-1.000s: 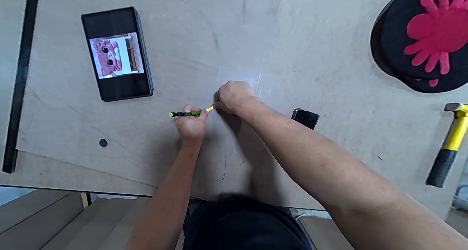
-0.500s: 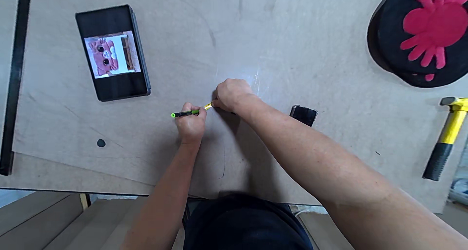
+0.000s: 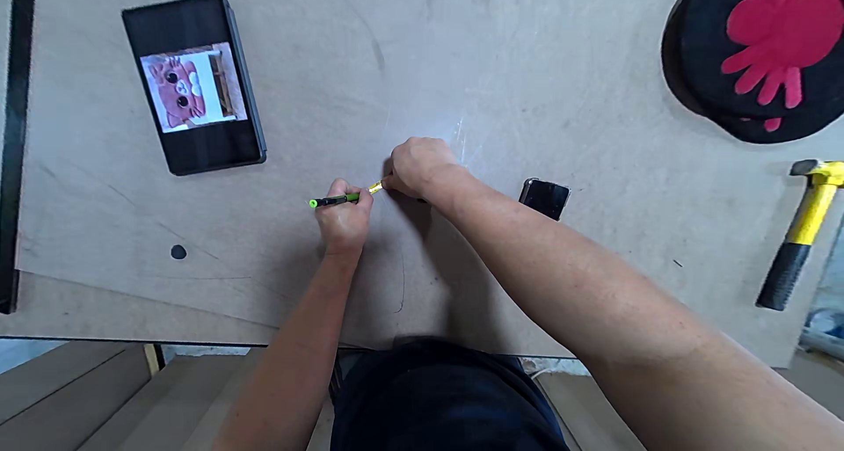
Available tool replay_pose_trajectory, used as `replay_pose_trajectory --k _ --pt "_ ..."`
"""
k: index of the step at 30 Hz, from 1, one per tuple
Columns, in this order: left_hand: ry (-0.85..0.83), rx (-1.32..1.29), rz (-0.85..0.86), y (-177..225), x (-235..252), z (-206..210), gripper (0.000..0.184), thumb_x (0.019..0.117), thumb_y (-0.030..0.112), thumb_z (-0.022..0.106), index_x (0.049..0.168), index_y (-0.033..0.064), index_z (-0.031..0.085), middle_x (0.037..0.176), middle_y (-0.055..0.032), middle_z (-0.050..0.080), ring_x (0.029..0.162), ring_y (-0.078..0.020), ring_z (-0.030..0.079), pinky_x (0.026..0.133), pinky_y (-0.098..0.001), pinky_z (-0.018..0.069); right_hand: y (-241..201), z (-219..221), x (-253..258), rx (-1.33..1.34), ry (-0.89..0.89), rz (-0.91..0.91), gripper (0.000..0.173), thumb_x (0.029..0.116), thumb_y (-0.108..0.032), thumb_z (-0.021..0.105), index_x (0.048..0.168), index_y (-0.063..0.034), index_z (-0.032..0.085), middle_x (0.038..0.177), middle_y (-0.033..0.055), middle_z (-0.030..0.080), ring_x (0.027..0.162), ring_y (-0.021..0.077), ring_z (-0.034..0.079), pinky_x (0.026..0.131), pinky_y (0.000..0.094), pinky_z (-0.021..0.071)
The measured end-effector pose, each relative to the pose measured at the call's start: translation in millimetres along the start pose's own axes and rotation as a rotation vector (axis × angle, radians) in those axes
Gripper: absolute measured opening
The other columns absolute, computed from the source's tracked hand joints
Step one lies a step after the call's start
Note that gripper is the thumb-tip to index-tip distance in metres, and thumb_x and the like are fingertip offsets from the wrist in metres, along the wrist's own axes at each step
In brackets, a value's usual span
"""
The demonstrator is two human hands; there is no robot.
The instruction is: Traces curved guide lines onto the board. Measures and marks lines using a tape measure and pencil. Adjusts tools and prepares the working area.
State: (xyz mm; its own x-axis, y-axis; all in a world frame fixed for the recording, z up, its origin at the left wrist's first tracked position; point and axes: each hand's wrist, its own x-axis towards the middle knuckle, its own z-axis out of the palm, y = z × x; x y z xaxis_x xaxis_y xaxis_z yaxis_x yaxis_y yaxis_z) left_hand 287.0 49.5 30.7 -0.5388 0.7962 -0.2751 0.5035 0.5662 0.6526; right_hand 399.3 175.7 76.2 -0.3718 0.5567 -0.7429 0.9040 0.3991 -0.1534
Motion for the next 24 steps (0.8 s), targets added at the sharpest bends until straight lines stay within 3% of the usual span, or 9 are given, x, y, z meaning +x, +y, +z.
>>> replay_pose_trajectory --k 24 --pt "-0.046 -0.038 0.041 -11 -23 3 0.016 0.0920 0.019 0.073 0.083 0.0098 0.063 0.072 -0.0009 0.066 0.063 -0.0097 0.062 0.061 -0.0326 0.0496 2 24 -23 0.022 -0.006 0.038 0.047 0.0986 -0.054 0.059 0.087 -0.0088 0.069 0.094 0.0163 0.070 0.092 0.0364 0.070 0.068 0.0576 0.0523"
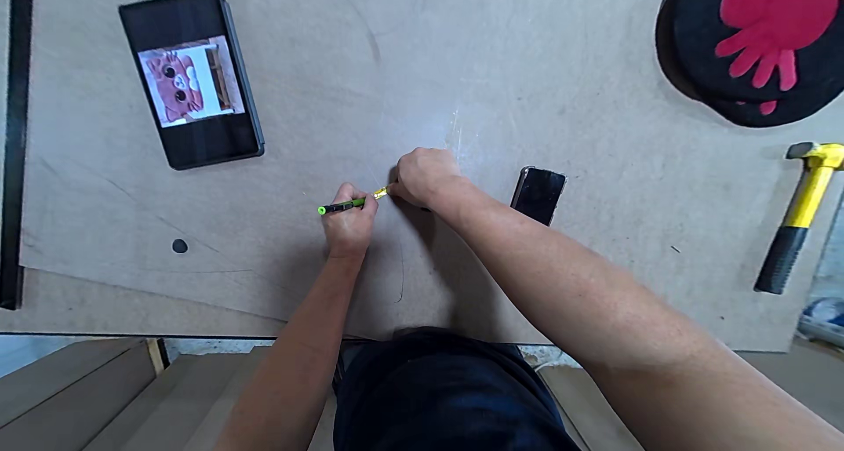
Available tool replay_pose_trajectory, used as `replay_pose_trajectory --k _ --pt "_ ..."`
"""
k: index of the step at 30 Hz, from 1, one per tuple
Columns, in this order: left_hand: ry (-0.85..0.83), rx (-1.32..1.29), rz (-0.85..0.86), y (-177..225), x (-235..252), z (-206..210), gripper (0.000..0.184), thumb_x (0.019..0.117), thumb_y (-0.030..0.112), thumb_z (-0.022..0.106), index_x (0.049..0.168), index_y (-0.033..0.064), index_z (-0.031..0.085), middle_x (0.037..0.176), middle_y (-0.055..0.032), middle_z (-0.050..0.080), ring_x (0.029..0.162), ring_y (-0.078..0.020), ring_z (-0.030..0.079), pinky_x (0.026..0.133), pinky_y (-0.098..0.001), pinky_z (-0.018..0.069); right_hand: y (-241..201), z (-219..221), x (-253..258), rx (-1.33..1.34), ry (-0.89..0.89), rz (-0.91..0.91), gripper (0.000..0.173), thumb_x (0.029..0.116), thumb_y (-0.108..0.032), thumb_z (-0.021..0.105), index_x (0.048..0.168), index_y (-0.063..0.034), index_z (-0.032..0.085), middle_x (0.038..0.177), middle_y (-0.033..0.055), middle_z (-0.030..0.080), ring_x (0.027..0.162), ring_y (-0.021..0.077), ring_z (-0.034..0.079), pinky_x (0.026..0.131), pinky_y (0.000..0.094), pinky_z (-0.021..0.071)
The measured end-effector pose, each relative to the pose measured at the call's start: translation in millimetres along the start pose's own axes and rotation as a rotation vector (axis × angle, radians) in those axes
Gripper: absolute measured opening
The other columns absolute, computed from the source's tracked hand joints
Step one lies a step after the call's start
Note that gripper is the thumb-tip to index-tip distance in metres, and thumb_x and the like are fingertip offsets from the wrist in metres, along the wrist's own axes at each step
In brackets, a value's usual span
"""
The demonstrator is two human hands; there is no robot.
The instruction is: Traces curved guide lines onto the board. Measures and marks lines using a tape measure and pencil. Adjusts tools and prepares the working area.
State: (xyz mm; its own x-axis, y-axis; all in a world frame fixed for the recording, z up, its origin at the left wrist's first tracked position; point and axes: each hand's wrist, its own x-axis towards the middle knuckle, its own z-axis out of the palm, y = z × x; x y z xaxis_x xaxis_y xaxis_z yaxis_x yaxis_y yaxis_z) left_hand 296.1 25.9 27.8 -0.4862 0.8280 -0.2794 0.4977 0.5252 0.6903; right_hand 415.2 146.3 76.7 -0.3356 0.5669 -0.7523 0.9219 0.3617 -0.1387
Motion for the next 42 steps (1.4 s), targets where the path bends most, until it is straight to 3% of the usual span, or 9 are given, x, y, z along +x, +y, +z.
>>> replay_pose_trajectory --k 5,29,42 --pt "-0.032 0.060 0.027 1 -6 -2 0.017 0.0931 0.020 0.072 0.086 0.0071 0.064 0.075 -0.0048 0.067 0.067 -0.0149 0.064 0.064 -0.0382 0.0518 2 7 -5 0.034 -0.012 0.012 0.046 0.0989 -0.053 0.059 0.089 -0.0089 0.071 0.098 0.0172 0.070 0.095 0.0381 0.069 0.070 0.0599 0.0529" --pt "-0.111 0.045 0.048 -13 -36 -1 0.018 0.0944 0.019 0.070 0.082 0.0097 0.061 0.070 -0.0022 0.062 0.062 -0.0117 0.059 0.059 -0.0333 0.0477 6 40 -33 0.049 -0.039 0.019 0.046 0.1012 -0.052 0.055 0.090 -0.0096 0.070 0.094 0.0159 0.070 0.092 0.0365 0.070 0.069 0.0581 0.0526" --pt "-0.110 0.032 0.121 -24 -51 2 0.017 0.0938 0.019 0.071 0.083 0.0090 0.063 0.071 -0.0025 0.065 0.062 -0.0113 0.061 0.060 -0.0324 0.0505 6 57 -45 0.082 -0.054 0.063 0.046 0.1004 -0.054 0.054 0.092 -0.0123 0.072 0.095 0.0150 0.071 0.094 0.0359 0.070 0.070 0.0582 0.0536"
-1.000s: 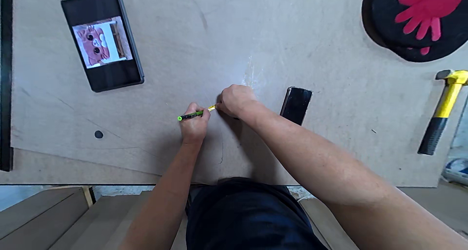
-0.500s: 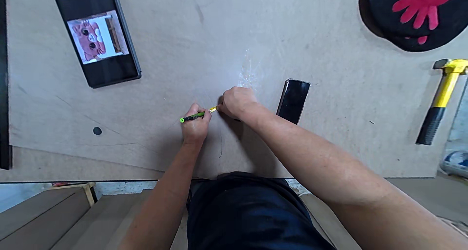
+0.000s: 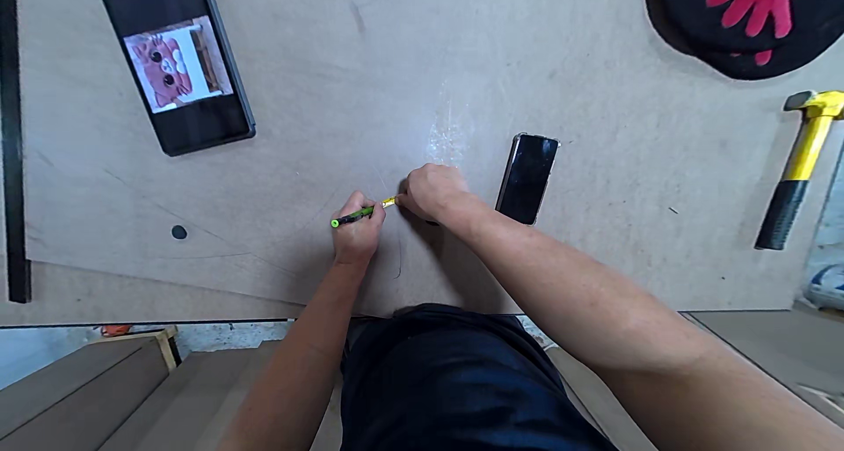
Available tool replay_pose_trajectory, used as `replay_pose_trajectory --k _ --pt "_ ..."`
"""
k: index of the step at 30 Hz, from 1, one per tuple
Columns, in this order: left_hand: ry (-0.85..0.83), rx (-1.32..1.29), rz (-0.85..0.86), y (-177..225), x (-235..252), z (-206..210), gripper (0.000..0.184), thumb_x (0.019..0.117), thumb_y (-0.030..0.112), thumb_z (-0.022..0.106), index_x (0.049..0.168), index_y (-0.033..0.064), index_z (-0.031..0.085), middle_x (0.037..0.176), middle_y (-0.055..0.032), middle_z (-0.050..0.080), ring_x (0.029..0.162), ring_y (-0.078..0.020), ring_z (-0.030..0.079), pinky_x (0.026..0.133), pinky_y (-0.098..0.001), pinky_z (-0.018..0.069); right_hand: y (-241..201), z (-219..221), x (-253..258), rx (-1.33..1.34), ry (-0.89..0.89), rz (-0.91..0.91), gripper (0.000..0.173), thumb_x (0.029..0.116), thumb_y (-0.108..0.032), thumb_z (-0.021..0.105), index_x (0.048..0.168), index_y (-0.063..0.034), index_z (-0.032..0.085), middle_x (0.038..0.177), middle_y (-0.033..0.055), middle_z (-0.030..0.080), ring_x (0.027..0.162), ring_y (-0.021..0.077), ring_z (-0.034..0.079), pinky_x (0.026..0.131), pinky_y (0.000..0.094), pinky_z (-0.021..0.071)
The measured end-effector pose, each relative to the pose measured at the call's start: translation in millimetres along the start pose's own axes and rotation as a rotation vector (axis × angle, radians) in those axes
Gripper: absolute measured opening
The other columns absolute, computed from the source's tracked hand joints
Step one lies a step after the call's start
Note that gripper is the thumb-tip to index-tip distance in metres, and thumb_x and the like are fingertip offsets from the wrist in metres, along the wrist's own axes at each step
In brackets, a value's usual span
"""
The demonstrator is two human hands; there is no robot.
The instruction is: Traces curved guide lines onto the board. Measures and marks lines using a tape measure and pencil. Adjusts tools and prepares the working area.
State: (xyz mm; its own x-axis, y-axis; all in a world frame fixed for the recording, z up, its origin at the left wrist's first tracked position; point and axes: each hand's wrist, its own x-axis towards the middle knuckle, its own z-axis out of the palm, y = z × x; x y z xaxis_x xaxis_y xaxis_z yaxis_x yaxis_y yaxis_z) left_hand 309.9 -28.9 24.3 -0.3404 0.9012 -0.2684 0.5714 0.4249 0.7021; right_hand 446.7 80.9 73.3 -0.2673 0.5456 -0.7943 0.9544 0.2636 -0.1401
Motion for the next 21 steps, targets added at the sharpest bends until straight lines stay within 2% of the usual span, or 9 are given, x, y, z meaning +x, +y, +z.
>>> replay_pose_trajectory --k 21 --pt "-0.027 0.072 0.073 -11 -30 1 0.021 0.0944 0.022 0.069 0.079 0.0087 0.061 0.066 -0.0024 0.060 0.058 -0.0133 0.057 0.056 -0.0340 0.0459 4 32 -22 0.064 -0.030 0.018 0.045 0.1013 -0.054 0.052 0.095 -0.0148 0.072 0.095 0.0133 0.072 0.094 0.0344 0.071 0.071 0.0576 0.0539"
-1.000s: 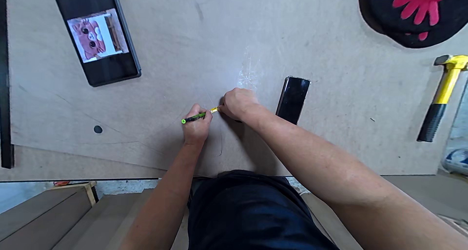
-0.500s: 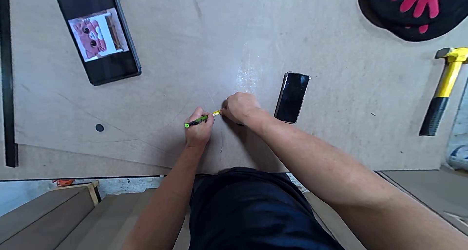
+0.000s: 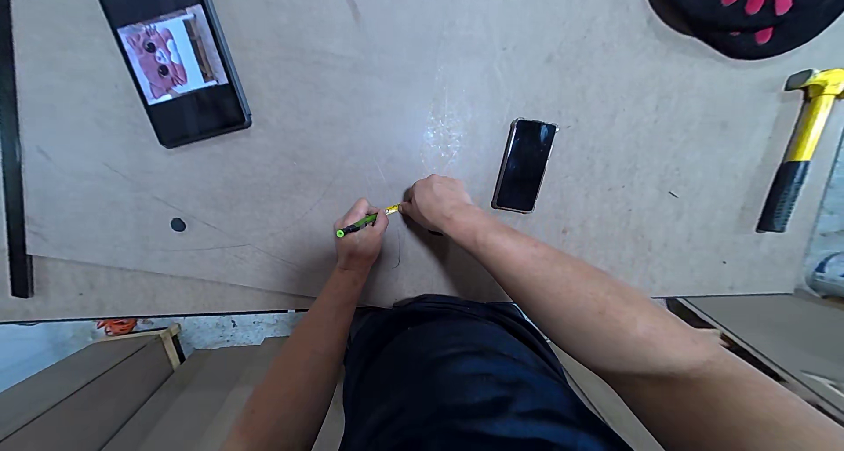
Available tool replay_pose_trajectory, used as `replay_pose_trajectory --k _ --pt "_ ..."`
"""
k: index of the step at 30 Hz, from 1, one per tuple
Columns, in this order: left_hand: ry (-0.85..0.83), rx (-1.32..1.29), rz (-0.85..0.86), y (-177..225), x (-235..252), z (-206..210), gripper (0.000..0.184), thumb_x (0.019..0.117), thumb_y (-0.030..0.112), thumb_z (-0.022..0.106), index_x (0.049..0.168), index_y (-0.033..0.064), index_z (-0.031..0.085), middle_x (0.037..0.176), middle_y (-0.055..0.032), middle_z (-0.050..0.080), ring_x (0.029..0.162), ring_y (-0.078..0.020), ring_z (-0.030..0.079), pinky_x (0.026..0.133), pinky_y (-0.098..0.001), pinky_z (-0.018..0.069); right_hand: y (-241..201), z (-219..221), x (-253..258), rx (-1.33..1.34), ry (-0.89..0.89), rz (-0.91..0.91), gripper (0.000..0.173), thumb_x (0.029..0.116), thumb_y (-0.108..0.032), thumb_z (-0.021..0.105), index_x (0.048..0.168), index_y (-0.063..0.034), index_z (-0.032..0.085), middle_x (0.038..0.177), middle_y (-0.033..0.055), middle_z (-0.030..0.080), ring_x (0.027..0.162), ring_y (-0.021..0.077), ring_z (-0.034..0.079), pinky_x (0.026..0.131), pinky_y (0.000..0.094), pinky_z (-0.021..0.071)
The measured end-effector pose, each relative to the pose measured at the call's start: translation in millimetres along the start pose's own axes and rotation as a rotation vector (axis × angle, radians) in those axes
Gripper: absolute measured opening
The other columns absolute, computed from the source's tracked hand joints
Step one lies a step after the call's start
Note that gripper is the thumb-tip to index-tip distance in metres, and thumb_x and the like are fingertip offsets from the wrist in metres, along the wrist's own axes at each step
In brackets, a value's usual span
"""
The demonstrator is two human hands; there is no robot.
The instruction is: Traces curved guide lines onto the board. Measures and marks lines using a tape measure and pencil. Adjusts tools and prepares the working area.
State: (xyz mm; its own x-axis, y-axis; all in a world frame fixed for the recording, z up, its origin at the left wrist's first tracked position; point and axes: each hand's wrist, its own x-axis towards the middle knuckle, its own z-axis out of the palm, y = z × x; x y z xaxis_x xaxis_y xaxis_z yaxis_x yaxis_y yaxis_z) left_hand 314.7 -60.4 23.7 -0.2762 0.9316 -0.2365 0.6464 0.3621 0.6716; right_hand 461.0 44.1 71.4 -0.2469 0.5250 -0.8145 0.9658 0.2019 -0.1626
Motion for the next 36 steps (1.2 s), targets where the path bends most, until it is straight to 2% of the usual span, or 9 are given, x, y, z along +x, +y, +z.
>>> replay_pose_trajectory --k 6,14,26,31,36 --pt "-0.019 0.047 0.026 -1 -8 -2 0.020 0.0943 0.021 0.068 0.080 0.0087 0.063 0.068 -0.0034 0.063 0.060 -0.0138 0.060 0.057 -0.0342 0.0483 2 9 -6 0.019 -0.018 -0.003 0.046 0.1016 -0.055 0.051 0.095 -0.0155 0.073 0.095 0.0130 0.072 0.094 0.0349 0.071 0.070 0.0577 0.0540" --pt "0.003 0.012 0.076 -8 -17 1 0.020 0.0940 0.020 0.068 0.078 0.0095 0.062 0.066 -0.0019 0.061 0.058 -0.0106 0.058 0.054 -0.0303 0.0467 3 22 -12 0.030 -0.013 0.003 0.048 0.1020 -0.056 0.049 0.093 -0.0147 0.072 0.093 0.0126 0.071 0.092 0.0340 0.071 0.070 0.0572 0.0541" --pt "-0.014 0.008 0.125 -15 -32 1 0.021 0.0944 0.019 0.068 0.078 0.0085 0.062 0.065 -0.0022 0.060 0.057 -0.0117 0.057 0.053 -0.0305 0.0467 3 40 -25 0.063 -0.014 -0.009 0.046 0.1037 -0.053 0.048 0.092 -0.0164 0.072 0.091 0.0109 0.071 0.092 0.0319 0.071 0.070 0.0549 0.0537" --pt "-0.033 0.009 0.144 -19 -35 0 0.017 0.0935 0.019 0.069 0.082 0.0065 0.066 0.073 -0.0057 0.067 0.064 -0.0143 0.065 0.060 -0.0344 0.0537 5 51 -28 0.096 -0.010 -0.013 0.050 0.1044 -0.054 0.045 0.089 -0.0146 0.071 0.089 0.0115 0.071 0.091 0.0326 0.071 0.070 0.0556 0.0538" --pt "-0.026 -0.006 0.182 -24 -42 1 0.018 0.0937 0.018 0.068 0.080 0.0066 0.065 0.071 -0.0051 0.067 0.063 -0.0134 0.064 0.058 -0.0329 0.0522 4 57 -34 0.111 -0.018 0.004 0.051 0.1039 -0.055 0.045 0.088 -0.0146 0.071 0.088 0.0113 0.071 0.091 0.0320 0.071 0.070 0.0551 0.0535"
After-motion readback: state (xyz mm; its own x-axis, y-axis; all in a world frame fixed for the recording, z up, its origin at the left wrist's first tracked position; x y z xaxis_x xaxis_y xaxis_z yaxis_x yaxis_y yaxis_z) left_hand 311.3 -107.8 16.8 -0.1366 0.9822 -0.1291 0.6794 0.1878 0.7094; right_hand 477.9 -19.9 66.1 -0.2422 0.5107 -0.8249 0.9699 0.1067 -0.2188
